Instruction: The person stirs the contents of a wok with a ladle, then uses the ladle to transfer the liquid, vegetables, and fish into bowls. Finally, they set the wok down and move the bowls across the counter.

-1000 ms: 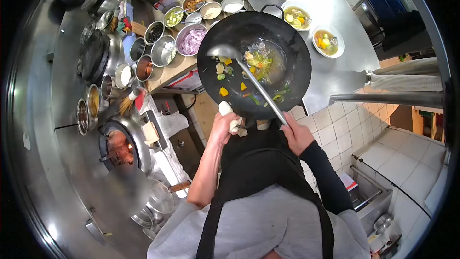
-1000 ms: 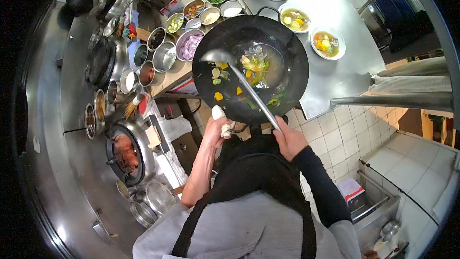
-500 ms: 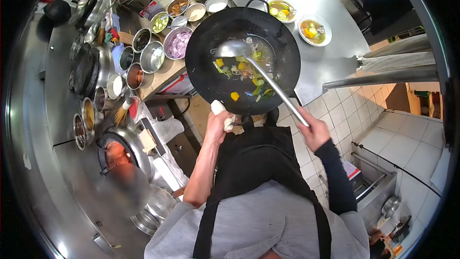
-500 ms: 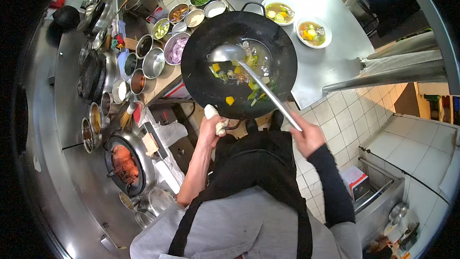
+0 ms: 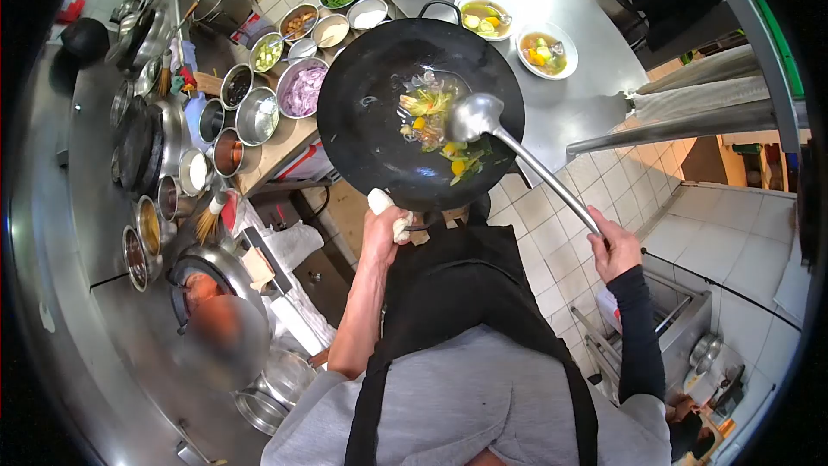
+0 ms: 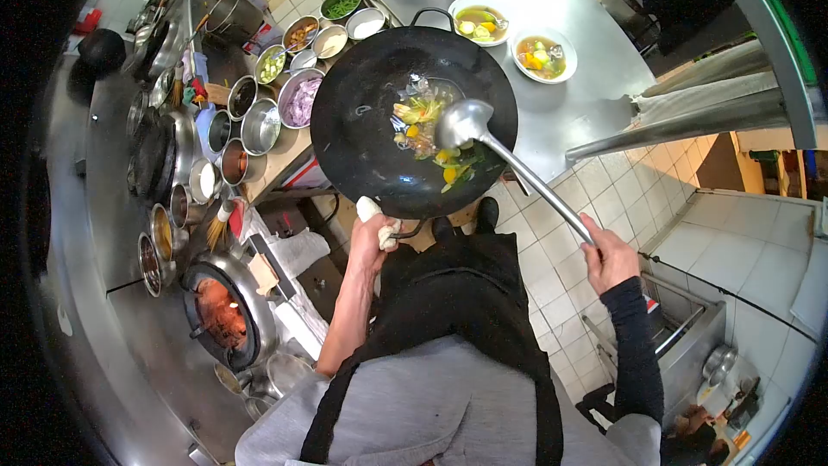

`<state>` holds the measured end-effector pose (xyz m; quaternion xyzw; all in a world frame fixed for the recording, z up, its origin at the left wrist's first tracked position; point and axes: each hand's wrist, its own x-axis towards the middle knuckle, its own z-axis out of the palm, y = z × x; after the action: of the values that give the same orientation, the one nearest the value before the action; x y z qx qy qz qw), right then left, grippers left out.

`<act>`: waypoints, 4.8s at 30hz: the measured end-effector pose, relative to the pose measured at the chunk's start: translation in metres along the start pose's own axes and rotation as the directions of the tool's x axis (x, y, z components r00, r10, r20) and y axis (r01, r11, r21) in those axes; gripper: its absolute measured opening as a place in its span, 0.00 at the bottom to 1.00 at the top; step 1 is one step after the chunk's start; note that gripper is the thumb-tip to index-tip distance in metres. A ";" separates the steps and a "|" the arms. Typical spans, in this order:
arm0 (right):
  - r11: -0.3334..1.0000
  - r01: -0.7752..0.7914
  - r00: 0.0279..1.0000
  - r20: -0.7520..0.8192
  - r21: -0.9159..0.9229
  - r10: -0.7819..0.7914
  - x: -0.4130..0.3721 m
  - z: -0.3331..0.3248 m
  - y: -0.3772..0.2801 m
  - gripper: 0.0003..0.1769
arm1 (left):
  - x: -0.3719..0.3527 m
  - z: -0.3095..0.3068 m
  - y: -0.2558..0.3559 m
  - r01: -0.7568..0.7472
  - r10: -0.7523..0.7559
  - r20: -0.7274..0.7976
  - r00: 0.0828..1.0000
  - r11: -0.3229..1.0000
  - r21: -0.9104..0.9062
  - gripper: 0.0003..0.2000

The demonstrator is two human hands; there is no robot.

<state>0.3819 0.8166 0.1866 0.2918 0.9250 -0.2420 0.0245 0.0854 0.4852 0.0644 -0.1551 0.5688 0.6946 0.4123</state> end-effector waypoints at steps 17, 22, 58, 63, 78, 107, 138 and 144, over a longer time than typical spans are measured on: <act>0.943 -0.209 0.897 0.435 0.258 0.080 -0.034 -0.086 -0.031 0.27 | -0.005 0.003 0.000 -0.027 0.027 -0.013 1.000 1.000 0.017 0.09; 0.915 -0.200 0.961 0.254 0.350 0.113 -0.011 0.018 -0.010 0.27 | -0.004 0.004 -0.004 -0.039 0.039 -0.018 0.999 0.999 0.014 0.08; 0.689 -0.475 0.850 0.488 0.548 0.199 -0.026 0.054 -0.092 0.29 | -0.015 0.021 -0.007 -0.053 0.053 -0.031 0.998 0.998 0.017 0.07; 0.206 -0.791 0.602 0.793 0.577 0.092 -0.023 0.031 -0.102 0.26 | -0.015 0.022 -0.009 -0.076 0.078 -0.053 0.996 0.997 0.024 0.06; 0.033 -0.886 0.453 0.878 0.463 -0.158 -0.017 0.017 -0.113 0.26 | -0.009 0.015 -0.018 -0.068 0.069 -0.058 0.996 0.997 0.025 0.06; 0.456 -0.295 0.952 0.215 0.840 0.219 0.101 0.025 -0.099 0.30 | -0.004 0.011 -0.011 -0.029 0.029 -0.068 0.997 1.000 -0.003 0.10; 0.889 0.039 0.996 0.057 0.456 -0.073 0.097 0.051 -0.062 0.32 | -0.015 0.017 -0.036 -0.074 0.061 -0.074 0.995 0.978 -0.194 0.11; 0.870 0.009 0.994 0.089 0.493 -0.061 0.094 0.043 -0.037 0.33 | -0.029 0.036 -0.051 -0.085 0.041 -0.176 0.983 0.964 -0.250 0.15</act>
<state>0.2799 0.8202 0.1476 0.2590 0.8356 -0.4844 -0.0079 0.1501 0.5075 0.0612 -0.2474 0.5118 0.7595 0.3164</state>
